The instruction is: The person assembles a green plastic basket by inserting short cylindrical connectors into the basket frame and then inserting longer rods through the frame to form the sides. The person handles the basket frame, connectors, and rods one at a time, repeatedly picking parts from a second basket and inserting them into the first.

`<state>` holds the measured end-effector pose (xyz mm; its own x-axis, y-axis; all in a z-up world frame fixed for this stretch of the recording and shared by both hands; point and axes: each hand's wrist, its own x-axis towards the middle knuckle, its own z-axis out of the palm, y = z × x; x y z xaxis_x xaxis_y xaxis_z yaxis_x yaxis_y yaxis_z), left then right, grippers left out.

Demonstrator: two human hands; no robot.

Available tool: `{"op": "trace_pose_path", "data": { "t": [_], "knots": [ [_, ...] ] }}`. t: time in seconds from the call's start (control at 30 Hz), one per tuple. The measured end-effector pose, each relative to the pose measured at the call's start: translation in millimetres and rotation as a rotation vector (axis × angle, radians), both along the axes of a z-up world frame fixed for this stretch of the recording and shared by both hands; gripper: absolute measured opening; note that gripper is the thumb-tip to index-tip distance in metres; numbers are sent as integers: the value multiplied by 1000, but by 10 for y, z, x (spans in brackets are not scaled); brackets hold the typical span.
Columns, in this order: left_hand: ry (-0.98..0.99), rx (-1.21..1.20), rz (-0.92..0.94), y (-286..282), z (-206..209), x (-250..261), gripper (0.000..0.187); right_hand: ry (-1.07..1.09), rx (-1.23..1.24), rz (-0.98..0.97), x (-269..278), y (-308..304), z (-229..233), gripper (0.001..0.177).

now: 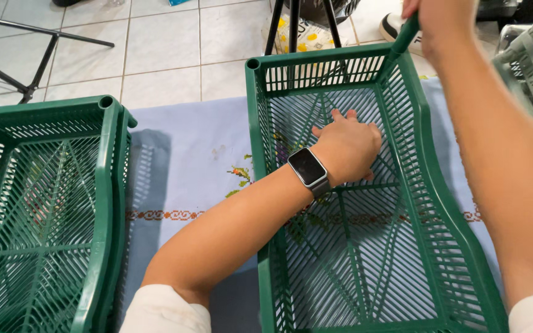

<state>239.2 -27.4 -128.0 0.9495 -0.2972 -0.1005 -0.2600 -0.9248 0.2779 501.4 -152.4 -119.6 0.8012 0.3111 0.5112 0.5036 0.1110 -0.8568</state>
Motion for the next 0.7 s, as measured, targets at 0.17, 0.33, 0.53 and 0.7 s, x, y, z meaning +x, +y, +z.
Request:
{"op": "trace_pose_path", "data": {
  "t": [0.17,0.33,0.53,0.7],
  "knots": [
    [-25,63,-88,-1,21,9,89,1,-122,-160,-452,113,192,37],
    [57,60,-16,-20,72,7,85,-83,-253,-229,-780,75,247,27],
    [86,115,-70,4,186,-91,87,-198,-792,-436,-1147,-136,35,39],
    [70,50,-27,58,287,-276,107,-314,-996,-312,-1544,-333,-21,72]
  ]
}}
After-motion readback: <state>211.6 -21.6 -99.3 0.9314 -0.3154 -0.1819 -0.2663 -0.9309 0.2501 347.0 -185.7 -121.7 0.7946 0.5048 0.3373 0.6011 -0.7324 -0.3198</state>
